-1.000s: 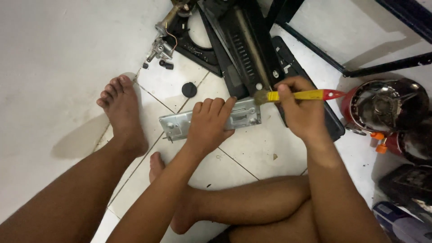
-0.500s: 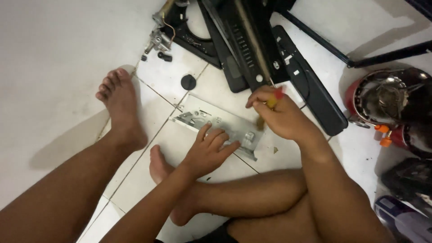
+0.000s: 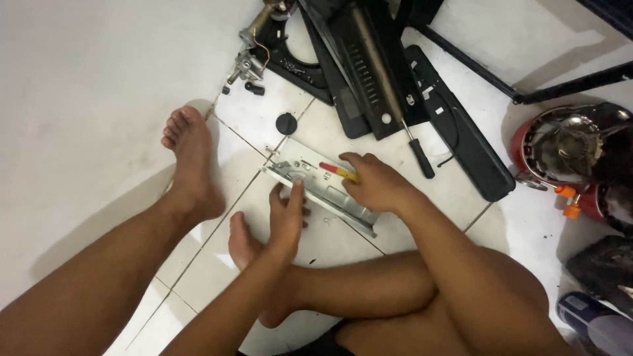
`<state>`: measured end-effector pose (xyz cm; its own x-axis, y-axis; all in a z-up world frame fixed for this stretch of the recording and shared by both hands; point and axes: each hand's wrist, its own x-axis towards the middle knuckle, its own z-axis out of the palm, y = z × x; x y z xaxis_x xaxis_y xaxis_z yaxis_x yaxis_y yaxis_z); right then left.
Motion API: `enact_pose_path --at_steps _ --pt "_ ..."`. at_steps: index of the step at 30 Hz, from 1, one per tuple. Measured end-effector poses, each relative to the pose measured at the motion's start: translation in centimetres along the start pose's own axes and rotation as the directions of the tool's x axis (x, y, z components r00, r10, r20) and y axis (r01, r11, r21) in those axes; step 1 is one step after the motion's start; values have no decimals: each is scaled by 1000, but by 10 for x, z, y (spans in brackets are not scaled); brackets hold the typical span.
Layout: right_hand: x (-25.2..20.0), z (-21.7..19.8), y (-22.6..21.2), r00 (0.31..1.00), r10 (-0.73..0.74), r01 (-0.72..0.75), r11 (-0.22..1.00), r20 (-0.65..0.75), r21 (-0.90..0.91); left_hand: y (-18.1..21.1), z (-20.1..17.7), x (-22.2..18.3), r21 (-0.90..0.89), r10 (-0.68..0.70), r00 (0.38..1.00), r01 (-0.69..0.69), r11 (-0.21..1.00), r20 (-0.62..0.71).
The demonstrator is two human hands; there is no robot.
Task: Cleaning and assembling mechanical components of an appliance on the floor.
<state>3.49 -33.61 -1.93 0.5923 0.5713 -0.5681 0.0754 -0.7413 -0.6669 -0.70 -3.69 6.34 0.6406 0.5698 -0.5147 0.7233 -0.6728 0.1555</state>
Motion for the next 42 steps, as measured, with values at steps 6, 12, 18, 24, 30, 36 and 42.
enact_pose_path --at_steps 6,12,18,24,30,36,42 --pt "-6 -6 -18 997 55 -66 979 61 195 -13 66 9 780 280 956 -110 617 -87" --pt "-15 3 -17 948 -137 251 878 -287 408 13 63 -62 -671 442 876 -212 711 192" --pt "-21 -4 -5 762 -288 536 783 -579 316 33 -64 -76 -259 763 533 -730 633 365" --pt "-9 14 -11 714 -265 525 815 -648 245 36 -53 -46 -93 752 574 -772 629 323" --pt "-24 29 -50 514 -403 672 738 -757 64 40 -48 -44 -320 805 429 -759 568 411" --pt "-40 43 -53 496 -282 687 706 -821 172 42 -55 -56 -625 925 293 -682 380 242" --pt "-51 41 -51 734 -209 634 552 -646 542 12 5 9 -696 443 839 -111 709 318"
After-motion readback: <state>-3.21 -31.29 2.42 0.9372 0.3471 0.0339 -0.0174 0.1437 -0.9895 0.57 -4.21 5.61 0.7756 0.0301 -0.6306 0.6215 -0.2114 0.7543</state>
